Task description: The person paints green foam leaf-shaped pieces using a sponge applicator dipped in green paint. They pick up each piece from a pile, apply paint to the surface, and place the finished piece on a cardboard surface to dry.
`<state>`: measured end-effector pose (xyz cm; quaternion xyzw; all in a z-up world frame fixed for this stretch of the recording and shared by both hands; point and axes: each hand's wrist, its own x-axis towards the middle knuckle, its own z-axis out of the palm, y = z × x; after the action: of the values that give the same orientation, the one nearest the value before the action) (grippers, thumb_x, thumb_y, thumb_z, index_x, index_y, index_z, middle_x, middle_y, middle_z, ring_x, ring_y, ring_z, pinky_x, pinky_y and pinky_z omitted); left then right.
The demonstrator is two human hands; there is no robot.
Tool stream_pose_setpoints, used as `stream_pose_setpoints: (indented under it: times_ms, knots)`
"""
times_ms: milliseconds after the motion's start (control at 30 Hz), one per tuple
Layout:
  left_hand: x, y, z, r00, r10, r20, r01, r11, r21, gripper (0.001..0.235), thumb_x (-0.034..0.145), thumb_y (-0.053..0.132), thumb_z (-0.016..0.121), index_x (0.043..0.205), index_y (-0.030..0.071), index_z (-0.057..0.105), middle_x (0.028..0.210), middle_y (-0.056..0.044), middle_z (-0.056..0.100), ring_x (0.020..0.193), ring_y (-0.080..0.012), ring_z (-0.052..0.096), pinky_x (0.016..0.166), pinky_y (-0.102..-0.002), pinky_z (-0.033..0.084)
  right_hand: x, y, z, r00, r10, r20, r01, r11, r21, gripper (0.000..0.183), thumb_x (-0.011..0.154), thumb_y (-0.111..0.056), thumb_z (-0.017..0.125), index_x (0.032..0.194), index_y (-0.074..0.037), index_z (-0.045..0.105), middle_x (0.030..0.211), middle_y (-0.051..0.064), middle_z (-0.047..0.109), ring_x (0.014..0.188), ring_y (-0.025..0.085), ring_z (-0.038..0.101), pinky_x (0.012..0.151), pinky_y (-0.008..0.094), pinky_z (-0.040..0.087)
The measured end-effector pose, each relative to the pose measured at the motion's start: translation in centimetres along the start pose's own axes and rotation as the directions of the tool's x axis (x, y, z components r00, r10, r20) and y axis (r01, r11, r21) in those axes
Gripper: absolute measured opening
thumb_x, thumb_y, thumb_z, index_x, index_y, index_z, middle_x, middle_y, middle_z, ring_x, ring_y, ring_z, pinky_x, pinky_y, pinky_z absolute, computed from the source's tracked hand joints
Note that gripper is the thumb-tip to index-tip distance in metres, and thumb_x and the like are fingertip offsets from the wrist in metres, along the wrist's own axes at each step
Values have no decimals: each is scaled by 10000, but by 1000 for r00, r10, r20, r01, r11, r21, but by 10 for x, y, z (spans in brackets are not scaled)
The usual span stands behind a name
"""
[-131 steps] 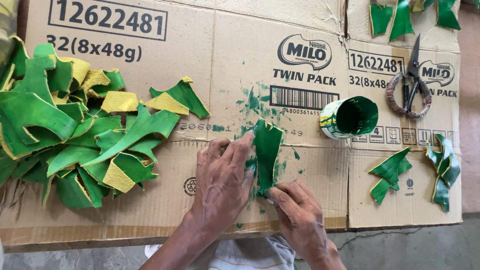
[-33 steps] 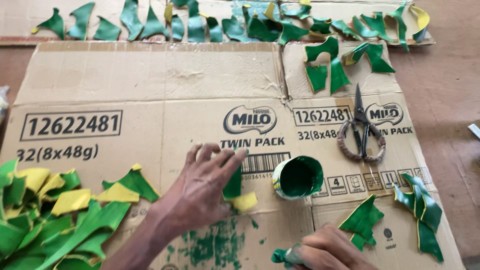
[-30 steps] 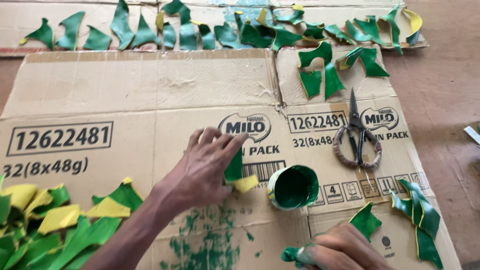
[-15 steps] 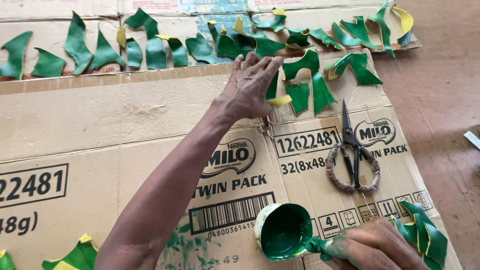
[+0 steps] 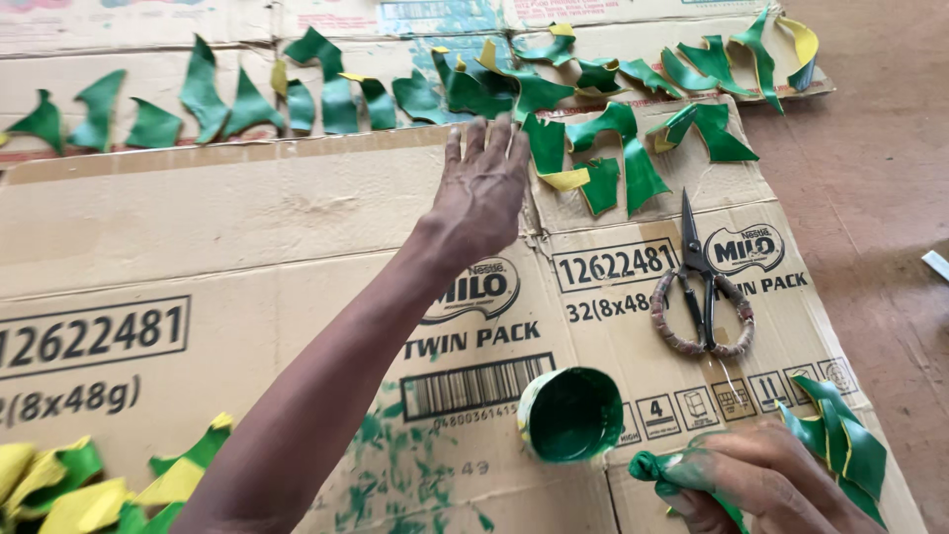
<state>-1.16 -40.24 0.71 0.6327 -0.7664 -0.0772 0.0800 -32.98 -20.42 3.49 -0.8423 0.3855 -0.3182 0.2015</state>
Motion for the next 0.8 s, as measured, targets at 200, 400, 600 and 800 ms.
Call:
stream_pose_setpoints:
  times_ms: [200,400,600,800]
  knots:
    - [-102,32,-39,990,31,139,-42,996,75,763,811,25,568,1506,-72,269,1613,-321,144,1495,-494,169,1191,-602,154,-9,-48,4,990,-106,-93,101,993,-58,402,733,-73,832,1084,-155,653,975,10,710,858,110,750,746,283,595]
    - [-239,64,-57,988,80,129,-85,996,35,694,896,184,601,1466,-84,310,1566,-354,221,1422,-529,276,1151,-632,228,-36,-86,38,996,17,-93,-15,1000,24,328,766,-1,807,1049,-109,682,997,55,707,877,147,728,698,274,598]
    - [-370,53,-32,999,-21,-34,18,996,-91,829,710,64,618,1488,-78,366,1592,-359,313,1494,-534,287,1207,-582,202,-43,-104,105,981,-178,-79,192,949,249,326,774,17,814,1052,-79,672,954,74,694,842,151,706,724,290,578]
    - [-435,13,-9,890,-383,-248,404,914,34,584,861,-136,488,1436,-38,500,1497,-277,488,1406,-434,417,1222,-520,281,-55,-149,132,987,-150,52,122,927,355,297,787,-9,793,1044,-112,688,914,46,723,803,122,732,629,250,564]
